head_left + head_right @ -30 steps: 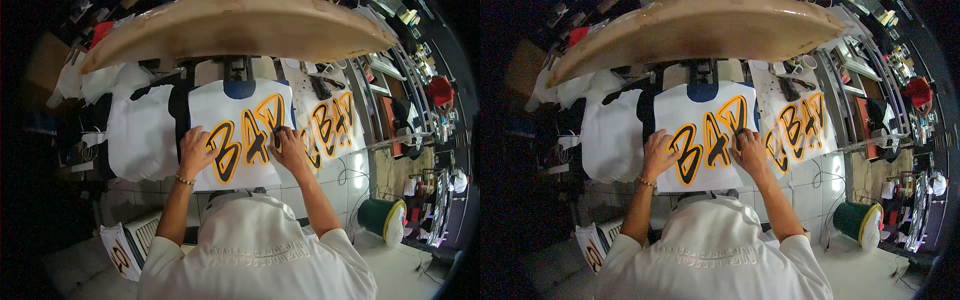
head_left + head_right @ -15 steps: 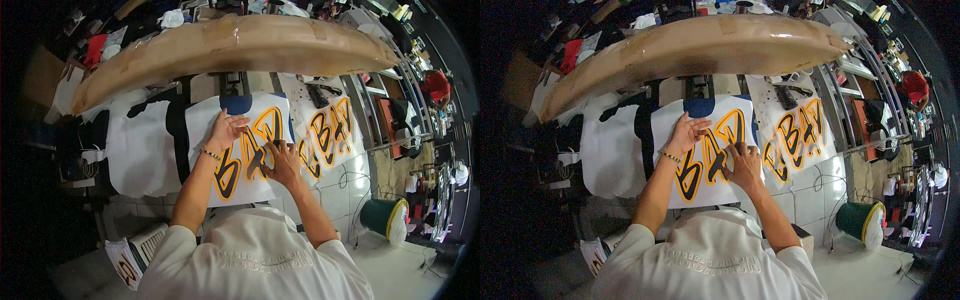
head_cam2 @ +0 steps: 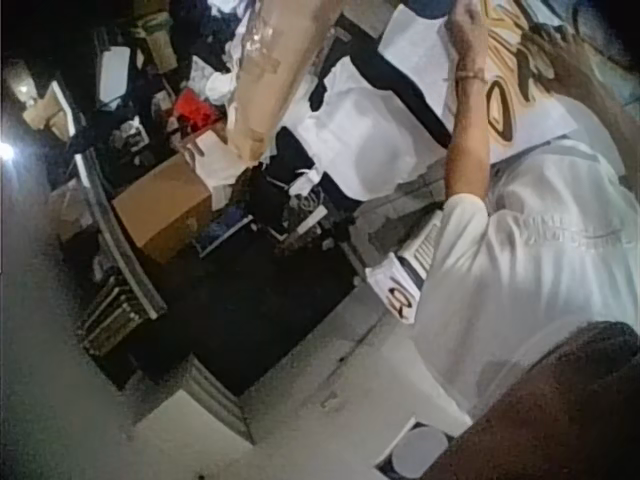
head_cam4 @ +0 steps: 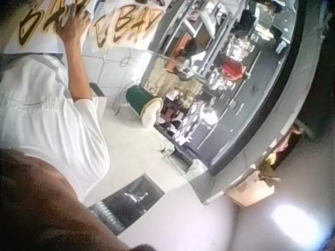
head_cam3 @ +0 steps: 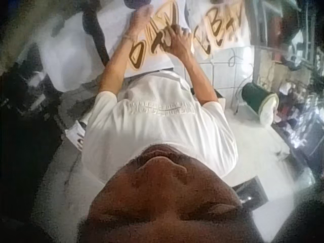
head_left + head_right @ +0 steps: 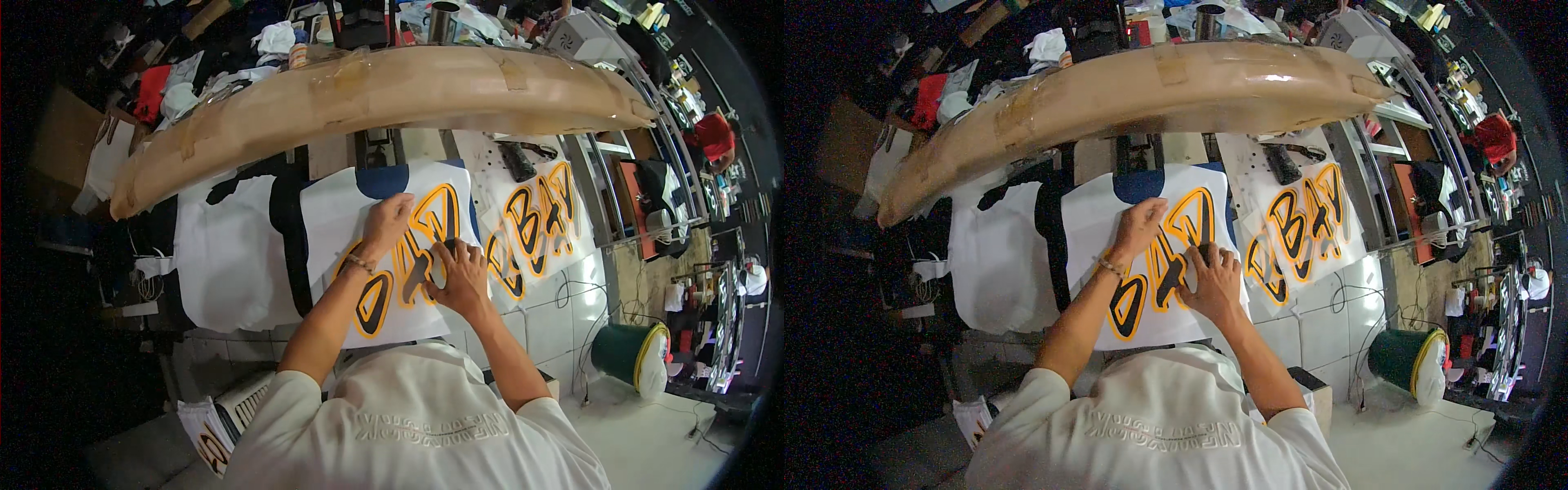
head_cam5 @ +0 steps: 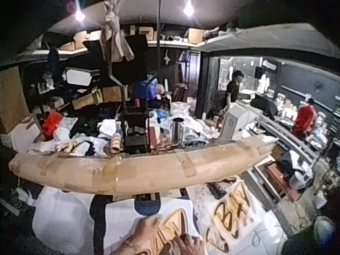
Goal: The person places a white shirt onto a heat press, positions a graphic transfer onto the garment, and lowers the heat press. The person then rubs the transfer, peels off the backing film, and presses the shirt again.
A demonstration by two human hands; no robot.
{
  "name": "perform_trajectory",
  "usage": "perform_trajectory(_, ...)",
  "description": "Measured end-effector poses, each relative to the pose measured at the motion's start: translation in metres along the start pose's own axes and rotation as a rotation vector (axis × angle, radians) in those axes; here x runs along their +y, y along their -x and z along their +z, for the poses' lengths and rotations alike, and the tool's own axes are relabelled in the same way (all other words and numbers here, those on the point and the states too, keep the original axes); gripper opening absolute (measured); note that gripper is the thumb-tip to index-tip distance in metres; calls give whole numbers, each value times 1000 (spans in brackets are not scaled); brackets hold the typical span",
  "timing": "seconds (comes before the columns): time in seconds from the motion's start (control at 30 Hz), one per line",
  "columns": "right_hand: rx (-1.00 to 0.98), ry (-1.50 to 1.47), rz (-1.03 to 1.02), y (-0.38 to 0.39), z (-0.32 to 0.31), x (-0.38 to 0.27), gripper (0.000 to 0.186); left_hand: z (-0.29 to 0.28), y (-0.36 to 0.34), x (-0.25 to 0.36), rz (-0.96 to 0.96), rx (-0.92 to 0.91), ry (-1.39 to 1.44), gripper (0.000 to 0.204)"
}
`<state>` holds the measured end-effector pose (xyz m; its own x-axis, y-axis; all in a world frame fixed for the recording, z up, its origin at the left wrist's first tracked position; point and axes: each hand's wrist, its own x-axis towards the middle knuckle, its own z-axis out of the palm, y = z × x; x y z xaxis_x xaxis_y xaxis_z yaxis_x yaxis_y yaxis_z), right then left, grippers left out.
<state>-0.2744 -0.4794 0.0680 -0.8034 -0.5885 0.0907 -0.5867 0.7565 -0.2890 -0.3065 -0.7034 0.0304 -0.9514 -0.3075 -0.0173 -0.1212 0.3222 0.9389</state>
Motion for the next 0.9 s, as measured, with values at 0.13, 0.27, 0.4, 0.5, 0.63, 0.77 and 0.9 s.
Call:
perform_trajectory(0.13, -21, -15, 5, 6, 5, 4, 79, 17, 6, 5, 524, 11, -596, 38)
perform_trajectory(0.27, 32, -32, -3, 11, 13, 6, 80, 14, 20, 3, 596, -17, -838, 46)
perform_trajectory(0.4, 54, -35, -15, 16, 18, 10, 80, -7, 51, -5, 540, 37, -862, 52)
perform_trajectory(0.5, 48, -41, -20, 17, 19, 12, 83, -38, 89, -20, 436, 54, -951, 53)
perform_trajectory(0.63, 163, -107, -59, 16, 19, 13, 75, -93, 139, -52, 264, 151, -964, 53)
perform_trajectory(0.77, 101, -76, -49, 14, 17, 15, 74, -132, 165, -74, 164, 273, -813, 56)
perform_trajectory(0.9, 76, -70, -64, 13, 15, 20, 74, -134, 161, -73, 207, 316, -753, 60)
